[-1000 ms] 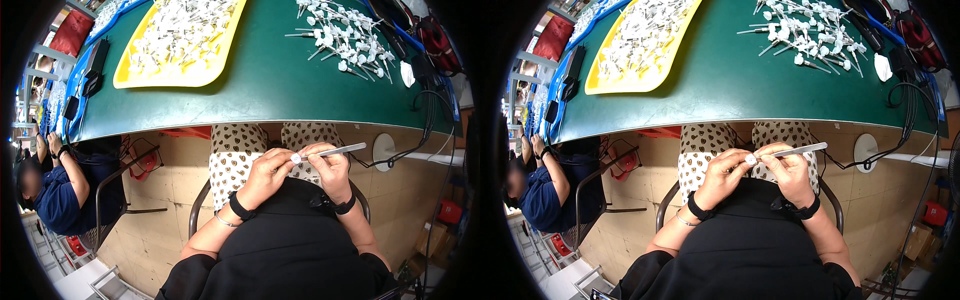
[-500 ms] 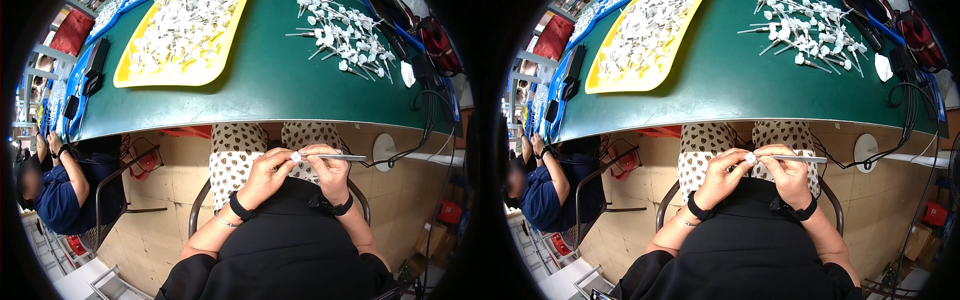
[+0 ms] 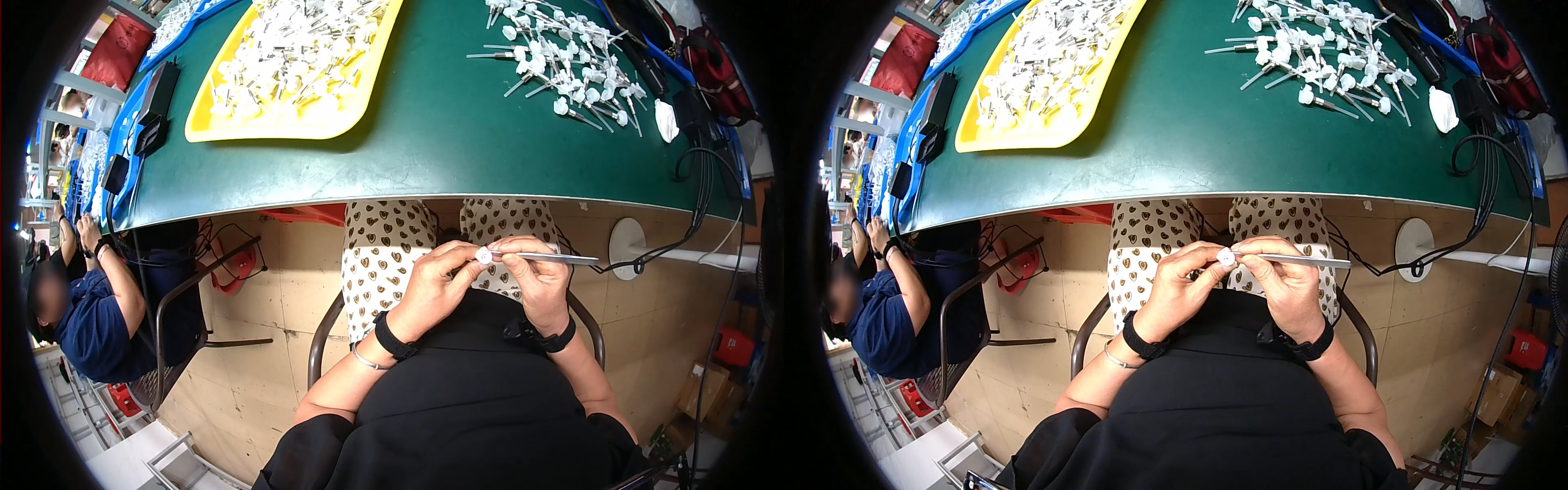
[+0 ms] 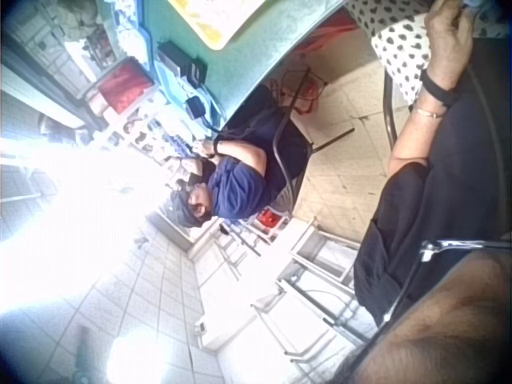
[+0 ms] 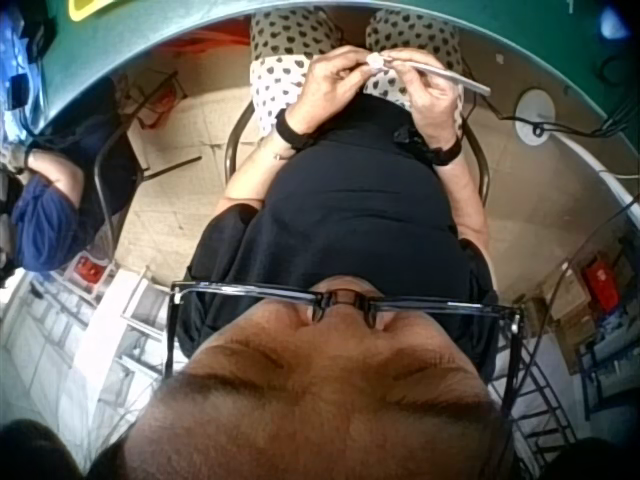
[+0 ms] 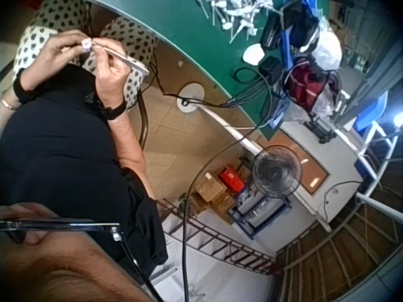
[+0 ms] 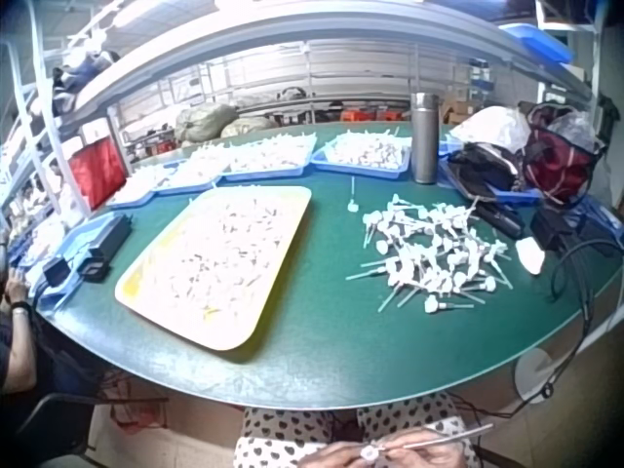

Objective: The person sits at a green workbench and repeatedly picks up small white plastic components with a metal rod. Using a silver tool, they press or adjust the white cap on each component before placing it back on the table. The process is repeated continuously throughout the clip.

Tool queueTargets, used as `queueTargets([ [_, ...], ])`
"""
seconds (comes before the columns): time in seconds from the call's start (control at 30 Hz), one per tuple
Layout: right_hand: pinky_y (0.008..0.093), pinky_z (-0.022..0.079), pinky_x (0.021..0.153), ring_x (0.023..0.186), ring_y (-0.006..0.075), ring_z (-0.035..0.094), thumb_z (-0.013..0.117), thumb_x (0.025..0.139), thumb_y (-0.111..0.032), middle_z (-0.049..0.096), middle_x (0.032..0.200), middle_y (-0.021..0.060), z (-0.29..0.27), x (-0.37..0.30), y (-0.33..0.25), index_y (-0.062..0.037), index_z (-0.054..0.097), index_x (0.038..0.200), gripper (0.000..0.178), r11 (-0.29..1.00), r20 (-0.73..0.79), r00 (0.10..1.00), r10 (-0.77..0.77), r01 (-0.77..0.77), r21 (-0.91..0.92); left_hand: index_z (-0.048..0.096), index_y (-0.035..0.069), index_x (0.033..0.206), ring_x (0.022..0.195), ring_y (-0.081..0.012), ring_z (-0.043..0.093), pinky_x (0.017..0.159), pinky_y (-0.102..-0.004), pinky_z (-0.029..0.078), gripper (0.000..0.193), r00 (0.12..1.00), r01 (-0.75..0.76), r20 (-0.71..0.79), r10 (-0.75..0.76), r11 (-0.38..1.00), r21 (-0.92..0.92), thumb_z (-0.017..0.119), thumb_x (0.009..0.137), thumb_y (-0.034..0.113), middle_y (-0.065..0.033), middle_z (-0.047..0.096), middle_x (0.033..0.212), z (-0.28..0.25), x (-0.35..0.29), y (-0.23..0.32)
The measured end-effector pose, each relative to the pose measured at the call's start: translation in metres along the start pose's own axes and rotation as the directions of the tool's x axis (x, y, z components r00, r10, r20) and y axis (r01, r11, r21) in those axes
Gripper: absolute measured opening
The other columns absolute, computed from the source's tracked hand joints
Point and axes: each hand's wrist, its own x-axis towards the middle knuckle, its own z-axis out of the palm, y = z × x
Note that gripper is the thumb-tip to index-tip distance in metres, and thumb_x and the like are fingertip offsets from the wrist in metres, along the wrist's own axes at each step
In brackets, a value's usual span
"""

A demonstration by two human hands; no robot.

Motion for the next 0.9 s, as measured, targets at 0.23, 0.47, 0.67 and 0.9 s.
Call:
queueTargets([
  [0.23, 0.0293, 0.055, 0.087, 0.098, 0.0176, 0.068, 0.061, 0.098, 0.003, 0.069, 0.106, 0.0111, 0.001, 0.000, -0.003, 0.0035, 0.068, 0.107, 0.012, 1.000, -0.011, 1.000, 0.022, -0.022, -0.015, 0.073, -0.002, 0.102, 0.085, -0.0251, 0.071, 0.074, -0.0331, 0.056, 0.013, 0.999, -0.038, -0.022, 0.038, 0.999, 0.011, 0.072, 0.089, 0.002, -0.0129, 0.073, 0.094, 0.001, 0.001, 0.001],
  [0.47, 0.0279, 0.053, 0.073, 0.082, 0.0160, 0.066, 0.064, 0.095, 0.000, 0.069, 0.094, 0.0101, 0.006, 0.004, -0.019, 0.0029, 0.069, 0.098, 0.006, 0.967, -0.025, 1.000, 0.003, -0.009, -0.253, 0.073, 0.000, 0.100, 0.088, -0.0303, 0.069, 0.079, -0.0369, 0.056, 0.015, 0.991, -0.126, -0.022, 0.130, 0.984, 0.125, 0.074, 0.086, 0.002, -0.0126, 0.073, 0.096, 0.002, 0.001, 0.000],
  [0.67, 0.0285, 0.051, 0.064, 0.073, 0.0162, 0.064, 0.064, 0.095, -0.001, 0.068, 0.087, 0.0097, 0.004, 0.008, -0.029, 0.0030, 0.068, 0.096, 0.007, 0.922, 0.032, 0.999, 0.010, 0.004, -0.387, 0.072, 0.001, 0.101, 0.090, -0.0309, 0.069, 0.079, -0.0377, 0.056, 0.016, 0.985, -0.169, 0.014, 0.169, 0.966, 0.194, 0.073, 0.085, 0.002, -0.0123, 0.072, 0.098, 0.001, 0.000, 0.000],
  [0.9, 0.0266, 0.048, 0.059, 0.066, 0.0109, 0.060, 0.064, 0.096, -0.004, 0.067, 0.084, 0.0079, 0.000, 0.013, -0.039, 0.0049, 0.068, 0.098, 0.010, 0.916, 0.057, 0.981, 0.183, -0.149, -0.373, 0.072, 0.000, 0.102, 0.090, -0.0308, 0.069, 0.079, -0.0380, 0.056, 0.016, 0.980, -0.198, 0.059, 0.190, 0.953, 0.229, 0.072, 0.085, 0.001, -0.0127, 0.072, 0.099, 0.001, 0.001, 0.003],
])
